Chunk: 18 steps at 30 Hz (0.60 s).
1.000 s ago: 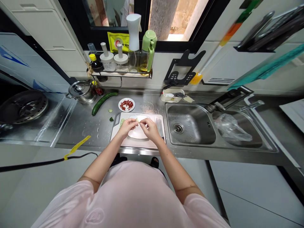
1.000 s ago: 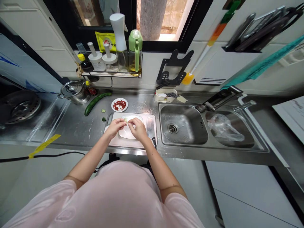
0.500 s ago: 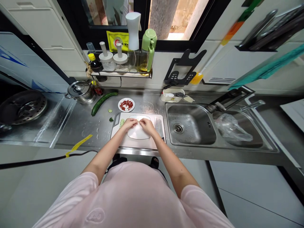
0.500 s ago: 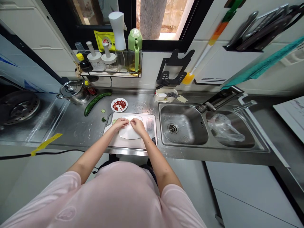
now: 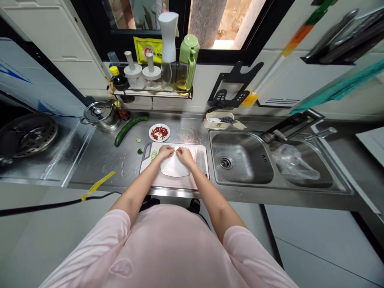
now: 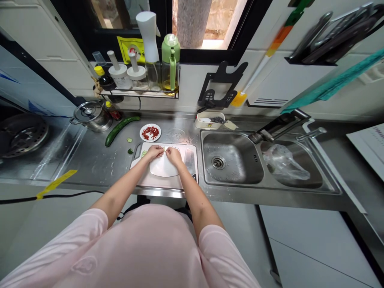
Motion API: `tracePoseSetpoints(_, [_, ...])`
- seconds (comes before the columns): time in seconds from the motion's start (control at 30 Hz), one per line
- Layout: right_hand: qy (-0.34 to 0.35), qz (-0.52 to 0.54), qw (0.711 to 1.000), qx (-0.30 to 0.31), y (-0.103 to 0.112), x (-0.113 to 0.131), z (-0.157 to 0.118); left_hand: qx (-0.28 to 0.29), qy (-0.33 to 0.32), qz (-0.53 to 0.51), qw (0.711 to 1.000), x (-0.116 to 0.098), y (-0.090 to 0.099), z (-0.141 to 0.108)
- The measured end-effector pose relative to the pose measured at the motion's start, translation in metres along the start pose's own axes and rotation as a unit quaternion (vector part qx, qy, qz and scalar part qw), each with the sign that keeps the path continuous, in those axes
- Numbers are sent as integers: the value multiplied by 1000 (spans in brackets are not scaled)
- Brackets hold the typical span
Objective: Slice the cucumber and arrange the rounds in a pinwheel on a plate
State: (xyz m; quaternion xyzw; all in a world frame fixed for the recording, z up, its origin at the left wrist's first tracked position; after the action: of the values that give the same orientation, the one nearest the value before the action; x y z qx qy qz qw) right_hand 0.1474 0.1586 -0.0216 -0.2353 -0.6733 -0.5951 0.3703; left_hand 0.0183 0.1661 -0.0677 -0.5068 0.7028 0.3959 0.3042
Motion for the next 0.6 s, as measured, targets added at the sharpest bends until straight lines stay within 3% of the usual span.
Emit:
tracePoseSetpoints(0.2, [-6,-35,999,-10,-4,-2,4,-48,-18,109,993,-5,7,4])
tracePoseSetpoints(0.37, [-14,-41,999,-18,-7,-4,4,-101,-58,234,965,-17,16,1])
tracePoseSetpoints(0.6, [-33,-67,997,-25,-6,-2,2,-154,-112,320,928,-33,18,-9])
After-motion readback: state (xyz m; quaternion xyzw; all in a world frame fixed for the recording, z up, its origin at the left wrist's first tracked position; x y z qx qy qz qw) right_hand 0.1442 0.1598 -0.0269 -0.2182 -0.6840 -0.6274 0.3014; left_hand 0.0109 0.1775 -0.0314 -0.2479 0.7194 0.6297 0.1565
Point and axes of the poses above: each hand's wrist, its own z-axis towards the middle knuckle, its own y-axis out of the back of the hand, x = y × z, the point moved 9 cm from there along z, towards the middle knuckle, and after that the axes turned 7 degrees about z, right-handed, at the moved point
